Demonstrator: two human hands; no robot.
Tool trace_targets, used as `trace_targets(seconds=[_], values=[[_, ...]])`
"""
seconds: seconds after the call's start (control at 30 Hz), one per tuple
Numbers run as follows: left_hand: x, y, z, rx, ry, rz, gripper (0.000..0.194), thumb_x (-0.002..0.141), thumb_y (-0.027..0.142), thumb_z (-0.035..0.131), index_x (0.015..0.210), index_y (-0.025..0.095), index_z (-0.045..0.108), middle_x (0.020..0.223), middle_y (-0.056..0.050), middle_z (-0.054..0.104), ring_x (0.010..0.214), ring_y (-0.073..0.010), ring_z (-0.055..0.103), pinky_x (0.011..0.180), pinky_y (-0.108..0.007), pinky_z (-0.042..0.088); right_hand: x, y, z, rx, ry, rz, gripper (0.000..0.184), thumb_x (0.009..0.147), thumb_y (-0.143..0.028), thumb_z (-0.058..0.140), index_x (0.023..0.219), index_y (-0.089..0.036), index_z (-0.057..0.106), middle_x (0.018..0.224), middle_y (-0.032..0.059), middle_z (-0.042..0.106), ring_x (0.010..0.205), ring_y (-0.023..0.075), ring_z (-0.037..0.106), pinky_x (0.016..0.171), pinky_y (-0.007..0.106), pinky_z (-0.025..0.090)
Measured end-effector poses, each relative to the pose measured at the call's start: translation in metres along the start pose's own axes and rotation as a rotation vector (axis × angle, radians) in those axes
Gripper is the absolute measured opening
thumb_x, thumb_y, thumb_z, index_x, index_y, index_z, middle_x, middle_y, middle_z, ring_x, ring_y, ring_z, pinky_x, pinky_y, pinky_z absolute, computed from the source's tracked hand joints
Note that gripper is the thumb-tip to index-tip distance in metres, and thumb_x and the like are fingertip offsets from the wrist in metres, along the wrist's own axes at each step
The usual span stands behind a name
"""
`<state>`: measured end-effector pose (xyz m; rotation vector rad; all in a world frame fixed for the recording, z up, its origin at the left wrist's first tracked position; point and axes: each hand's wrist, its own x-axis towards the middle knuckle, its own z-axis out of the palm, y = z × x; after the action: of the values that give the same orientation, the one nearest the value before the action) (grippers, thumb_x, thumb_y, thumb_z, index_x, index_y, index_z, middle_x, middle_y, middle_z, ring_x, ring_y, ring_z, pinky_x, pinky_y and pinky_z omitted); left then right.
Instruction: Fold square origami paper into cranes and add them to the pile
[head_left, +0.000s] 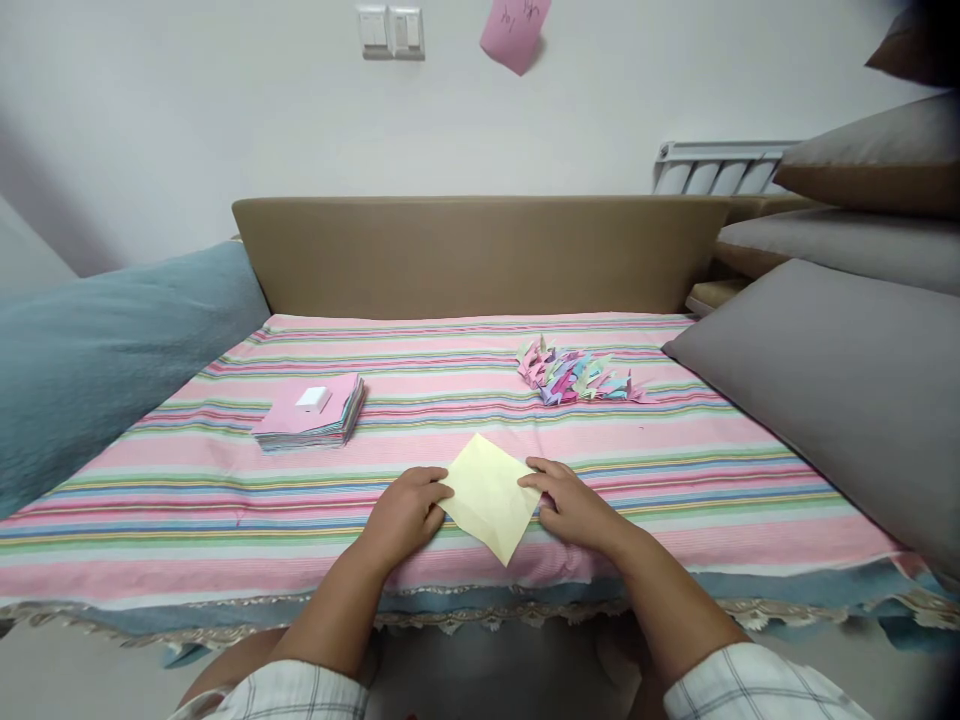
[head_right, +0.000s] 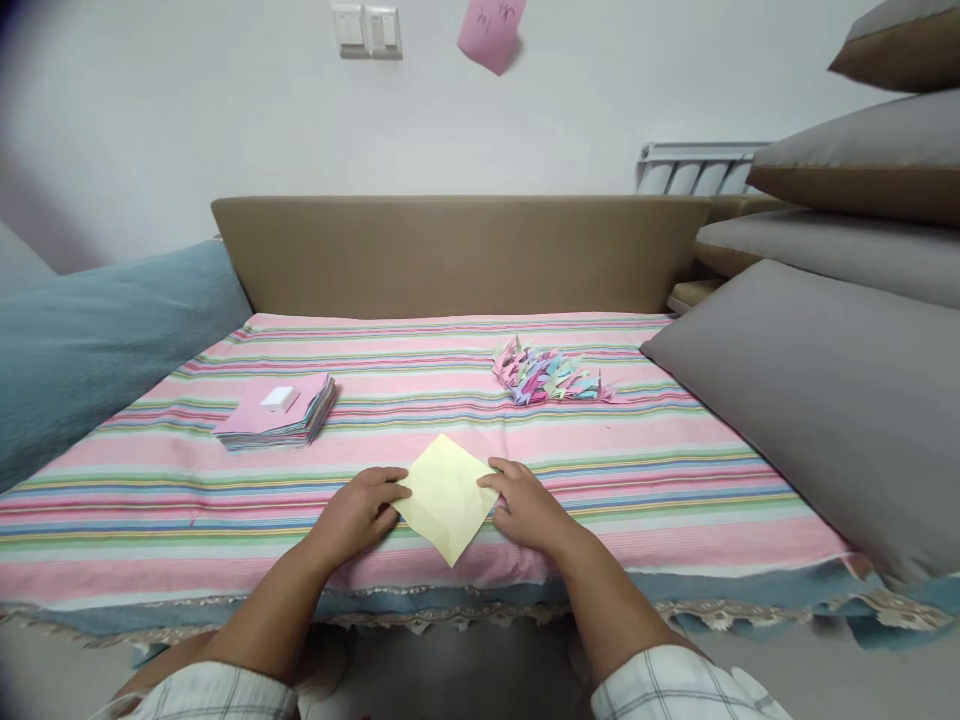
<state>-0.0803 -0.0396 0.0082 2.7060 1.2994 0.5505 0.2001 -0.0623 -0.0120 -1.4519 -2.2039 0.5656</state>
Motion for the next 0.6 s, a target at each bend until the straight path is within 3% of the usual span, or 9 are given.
trace_targets(seconds=[0.3, 0.6], values=[[0.0012, -0.0021, -0.0049, 0.005, -0.029, -0.036, 0.026, 0.079, 0.017, 0.049, 0.092, 0.024, 0.070, 0.108, -0.005, 0.066, 0.100, -0.0210, 0.059, 0.087, -0.036, 0.048, -0.0004, 0.0014, -0.0032, 0.009, -0.009, 0.008, 0.049, 0.068, -0.015, 0.054, 0.117, -0.021, 0.059, 0.137, 0.0115, 0.040, 0.127, 0.0251, 0.035, 0.105, 0.042, 0.029], [-0.0001, -0.0068, -0.0079, -0.033, 0.002, -0.074, 0.024, 0.079, 0.019, 0.049, 0.089, 0.024, 0.070, 0.104, -0.003, 0.068, 0.096, -0.0191, 0.061, 0.084, -0.033, 0.049, 0.0002, -0.0019, -0.0068, 0.031, 0.002, -0.001, 0.044, 0.071, -0.036, 0.065, 0.113, -0.022, 0.062, 0.137, 0.0126, 0.041, 0.126, 0.0271, 0.036, 0.103, 0.043, 0.031]])
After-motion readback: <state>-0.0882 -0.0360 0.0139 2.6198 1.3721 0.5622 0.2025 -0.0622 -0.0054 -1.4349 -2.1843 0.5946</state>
